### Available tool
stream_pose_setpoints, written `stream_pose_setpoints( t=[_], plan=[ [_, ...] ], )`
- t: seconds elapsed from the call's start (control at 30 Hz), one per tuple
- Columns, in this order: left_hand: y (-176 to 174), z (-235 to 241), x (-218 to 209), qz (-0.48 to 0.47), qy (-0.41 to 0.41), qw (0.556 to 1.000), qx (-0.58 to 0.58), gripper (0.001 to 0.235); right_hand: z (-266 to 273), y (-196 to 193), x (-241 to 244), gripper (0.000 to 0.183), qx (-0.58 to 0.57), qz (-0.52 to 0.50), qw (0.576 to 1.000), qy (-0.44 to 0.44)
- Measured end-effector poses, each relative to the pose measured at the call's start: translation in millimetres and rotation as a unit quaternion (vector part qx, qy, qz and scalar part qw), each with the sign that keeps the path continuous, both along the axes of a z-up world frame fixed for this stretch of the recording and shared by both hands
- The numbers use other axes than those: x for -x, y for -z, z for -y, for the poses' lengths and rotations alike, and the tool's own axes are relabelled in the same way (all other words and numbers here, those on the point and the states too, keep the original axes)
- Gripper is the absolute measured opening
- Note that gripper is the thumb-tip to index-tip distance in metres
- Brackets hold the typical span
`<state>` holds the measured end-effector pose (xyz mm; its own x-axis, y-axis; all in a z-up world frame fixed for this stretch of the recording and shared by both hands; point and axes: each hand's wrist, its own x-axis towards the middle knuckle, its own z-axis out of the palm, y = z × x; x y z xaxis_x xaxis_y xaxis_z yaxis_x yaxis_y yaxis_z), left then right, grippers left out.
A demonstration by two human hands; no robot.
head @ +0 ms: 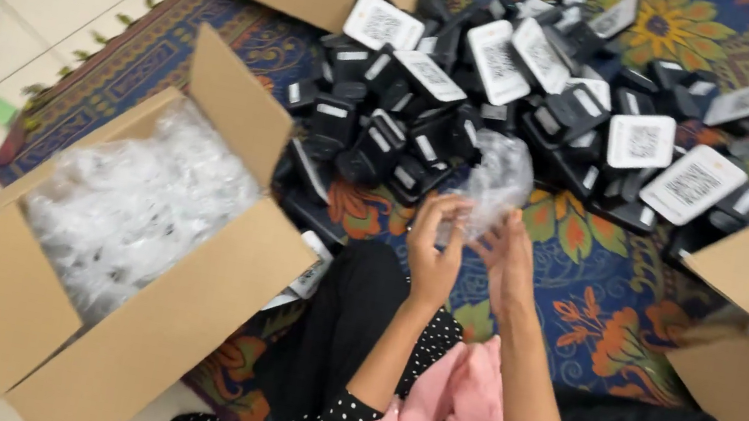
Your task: The person packs small electronic components with labels into plastic bags and places them into cardboard shipping boxes while sitting on the floor.
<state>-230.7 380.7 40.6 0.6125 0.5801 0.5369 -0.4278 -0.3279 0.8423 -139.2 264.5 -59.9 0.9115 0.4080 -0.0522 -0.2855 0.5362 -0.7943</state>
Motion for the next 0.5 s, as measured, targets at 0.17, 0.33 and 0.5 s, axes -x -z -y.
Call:
stream_pose_setpoints(
  t=[0.17,0.33,0.5],
  plan=[
    [-28.7,60.8,-7.3,-0.06,0.227,0.955,0.184,0.042,77.3,-68.6,15.6,0.028,0.104,0.118,0.979,0.127],
    [-42.9,66.8,-15.1,-0.09,0.197,0.976,-0.008,0.042,111.2,-82.5,26.3,0.021,0.191,0.139,0.957,0.169],
    [-49.1,79.6,-18.7,-0.031,0.088,0.972,-0.217,0.04,121.8,-40.8,19.7,0.038,0.091,0.007,0.977,0.192]
  ],
)
